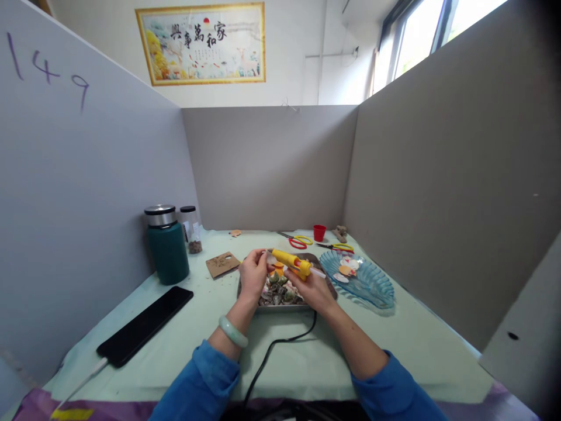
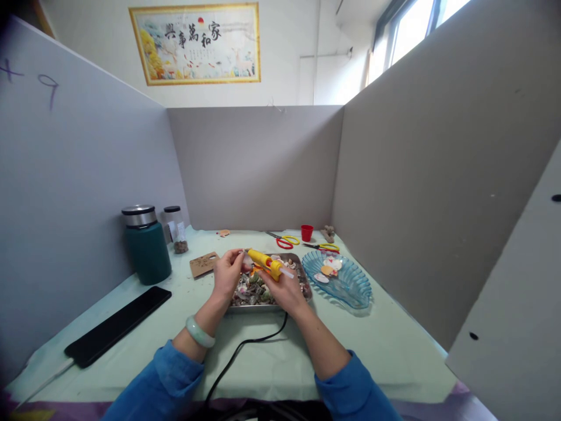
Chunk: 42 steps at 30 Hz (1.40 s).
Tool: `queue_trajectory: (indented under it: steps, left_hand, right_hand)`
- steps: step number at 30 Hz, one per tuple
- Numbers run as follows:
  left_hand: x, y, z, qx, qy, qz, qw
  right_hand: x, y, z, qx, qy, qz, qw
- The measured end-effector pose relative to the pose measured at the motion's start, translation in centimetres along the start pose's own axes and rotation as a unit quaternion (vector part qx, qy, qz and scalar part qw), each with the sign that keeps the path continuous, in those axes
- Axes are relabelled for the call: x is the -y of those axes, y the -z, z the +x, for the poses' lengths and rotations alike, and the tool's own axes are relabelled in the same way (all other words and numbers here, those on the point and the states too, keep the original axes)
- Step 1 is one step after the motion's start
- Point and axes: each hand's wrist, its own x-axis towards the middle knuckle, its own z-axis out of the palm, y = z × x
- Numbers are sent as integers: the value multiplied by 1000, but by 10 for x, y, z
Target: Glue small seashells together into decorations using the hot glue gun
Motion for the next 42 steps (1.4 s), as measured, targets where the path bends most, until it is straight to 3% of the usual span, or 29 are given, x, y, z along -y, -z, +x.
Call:
queue_trajectory:
  steps: [6,13,18,35,42]
  left_hand:
    - [-2,-1,-1,12,1,-7,1000]
    - [1,0,0,2,-1,10,1000]
    - [0,0,-1,10,7,0,1000]
    - [-4,0,-1,4,8,13,1000]
    - [-5,-1,-2,4,4,23,1000]
  right_hand:
    - [-9,-3,2,20,23,-3,1000]
    - [-3,-1,0,-6,14,8,1000]
    - [-8,-2,2,19,29,5,999]
    - [-7,-2,1,37,5,28,999]
    - [-10,-3,2,32,35,35,998]
